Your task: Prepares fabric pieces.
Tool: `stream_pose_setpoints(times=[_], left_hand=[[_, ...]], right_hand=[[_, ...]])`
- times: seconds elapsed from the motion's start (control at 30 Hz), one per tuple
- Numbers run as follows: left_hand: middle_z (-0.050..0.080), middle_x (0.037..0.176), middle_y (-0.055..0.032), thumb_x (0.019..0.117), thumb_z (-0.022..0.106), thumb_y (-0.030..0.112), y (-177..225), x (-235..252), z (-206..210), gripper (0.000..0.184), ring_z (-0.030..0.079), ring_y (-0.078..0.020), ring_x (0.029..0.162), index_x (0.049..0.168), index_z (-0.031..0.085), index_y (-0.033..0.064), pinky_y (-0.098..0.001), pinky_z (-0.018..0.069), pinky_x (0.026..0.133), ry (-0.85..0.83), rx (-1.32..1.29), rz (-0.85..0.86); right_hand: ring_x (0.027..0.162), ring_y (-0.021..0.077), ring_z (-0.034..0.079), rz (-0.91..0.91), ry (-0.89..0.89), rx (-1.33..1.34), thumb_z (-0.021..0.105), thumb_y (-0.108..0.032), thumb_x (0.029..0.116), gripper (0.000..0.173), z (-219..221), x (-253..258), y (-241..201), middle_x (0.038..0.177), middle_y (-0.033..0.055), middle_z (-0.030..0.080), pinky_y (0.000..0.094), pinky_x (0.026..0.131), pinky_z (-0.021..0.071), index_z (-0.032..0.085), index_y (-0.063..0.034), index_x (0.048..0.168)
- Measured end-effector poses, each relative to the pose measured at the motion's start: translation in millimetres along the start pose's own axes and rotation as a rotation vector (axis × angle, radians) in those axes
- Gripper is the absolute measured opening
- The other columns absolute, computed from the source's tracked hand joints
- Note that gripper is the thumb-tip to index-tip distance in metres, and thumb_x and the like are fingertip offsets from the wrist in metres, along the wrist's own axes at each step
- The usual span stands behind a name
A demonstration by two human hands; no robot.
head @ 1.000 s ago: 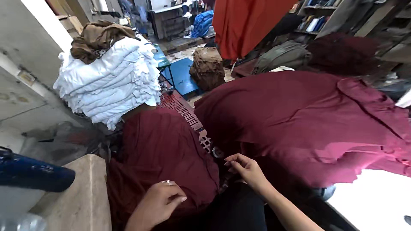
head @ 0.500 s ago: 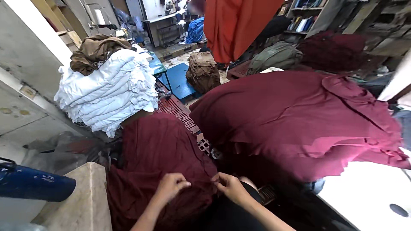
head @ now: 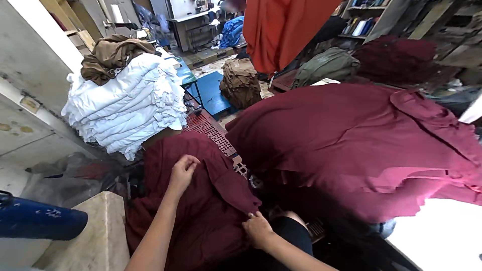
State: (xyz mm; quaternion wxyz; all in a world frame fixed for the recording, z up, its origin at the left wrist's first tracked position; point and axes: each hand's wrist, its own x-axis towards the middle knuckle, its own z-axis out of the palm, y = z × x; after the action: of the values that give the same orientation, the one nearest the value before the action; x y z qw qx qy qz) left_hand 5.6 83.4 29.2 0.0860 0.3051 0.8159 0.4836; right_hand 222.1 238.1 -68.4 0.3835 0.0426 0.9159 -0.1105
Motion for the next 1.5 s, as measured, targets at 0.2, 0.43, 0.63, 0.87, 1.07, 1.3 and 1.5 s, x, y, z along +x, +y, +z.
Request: stream_pose_setpoints(times=[0.2,0.43,0.63,0.87,1.07,1.3,1.5], left_hand=[[0.069,0.126,-0.0098,0.0908,0.074,0.047,11.7,-46.7,54.7,0.048,0.063,-0.0234,0.122,0.12,0.073,0.0093,-0.0461,0.0477,0.109,-0.435,0.267,-0.117],[0.074,0.102,-0.0107,0.0983,0.069,0.018,-19.5,-33.8,46.5,0.024,0.071,-0.0193,0.094,0.116,0.068,0.0023,-0.0415,0.0567,0.09,-0.25,0.018,-0.206],[0.066,0.095,-0.0084,0.1019,0.057,0.003,-22.3,-29.8,-1.4,0.01,0.063,-0.0167,0.084,0.11,0.062,0.001,-0.0368,0.0537,0.078,-0.131,-0.024,-0.095],[0.069,0.125,-0.0145,0.0909,0.074,0.043,-10.7,-66.3,25.4,0.046,0.064,-0.0265,0.12,0.116,0.073,0.0043,-0.0456,0.0484,0.107,-0.441,0.3,-0.026],[0.075,0.099,-0.0087,0.099,0.066,0.021,-37.9,-57.6,38.8,0.022,0.071,-0.017,0.094,0.112,0.072,0.003,-0.0381,0.0571,0.091,-0.248,0.152,-0.03],[0.071,0.099,-0.0061,0.1,0.052,0.003,-29.4,-53.5,31.3,0.02,0.066,-0.0124,0.094,0.097,0.072,0.0017,-0.0319,0.0541,0.089,-0.284,0.101,0.024],[0.071,0.124,-0.0103,0.092,0.071,0.048,-4.5,-77.9,61.2,0.044,0.065,-0.0236,0.119,0.113,0.076,0.0095,-0.0439,0.0511,0.104,-0.399,0.331,-0.009]], right_hand=[[0.118,0.0418,0.061,-0.206,0.453,0.188,0.059,-0.015,0.1004,0.023,-89.2,-21.9,23.4,0.113,0.0214,0.071,0.0602,0.106,0.0407,0.072,-0.0005,0.112],[0.104,0.0342,0.069,-0.58,1.003,0.265,0.06,-0.012,0.0962,0.019,-12.7,7.4,-17.9,0.103,0.0115,0.074,0.0548,0.088,0.0541,0.073,-0.0099,0.11],[0.128,0.0432,0.054,-0.4,0.21,0.159,0.074,-0.011,0.0891,0.039,-19.5,-2.2,-14.2,0.129,0.0215,0.065,0.0643,0.11,0.0332,0.066,-0.0032,0.126],[0.116,0.0384,0.061,-0.389,0.62,0.233,0.059,-0.012,0.0995,0.018,-95.5,-13.0,-3.9,0.117,0.0203,0.067,0.0551,0.098,0.047,0.072,-0.0018,0.108],[0.099,0.0366,0.069,-0.585,0.983,0.29,0.062,-0.016,0.0968,0.014,-0.2,8.9,-13.5,0.097,0.016,0.071,0.0549,0.086,0.0541,0.07,-0.0049,0.101],[0.119,0.0454,0.059,-0.443,0.4,0.191,0.064,-0.004,0.0947,0.022,16.3,-12.3,23.7,0.117,0.0232,0.069,0.0633,0.101,0.0425,0.07,0.0002,0.115],[0.115,0.0373,0.062,-0.403,0.665,0.162,0.058,-0.011,0.1002,0.017,-73.7,-20.4,26.2,0.115,0.0183,0.067,0.0546,0.095,0.0499,0.073,-0.0042,0.104]])
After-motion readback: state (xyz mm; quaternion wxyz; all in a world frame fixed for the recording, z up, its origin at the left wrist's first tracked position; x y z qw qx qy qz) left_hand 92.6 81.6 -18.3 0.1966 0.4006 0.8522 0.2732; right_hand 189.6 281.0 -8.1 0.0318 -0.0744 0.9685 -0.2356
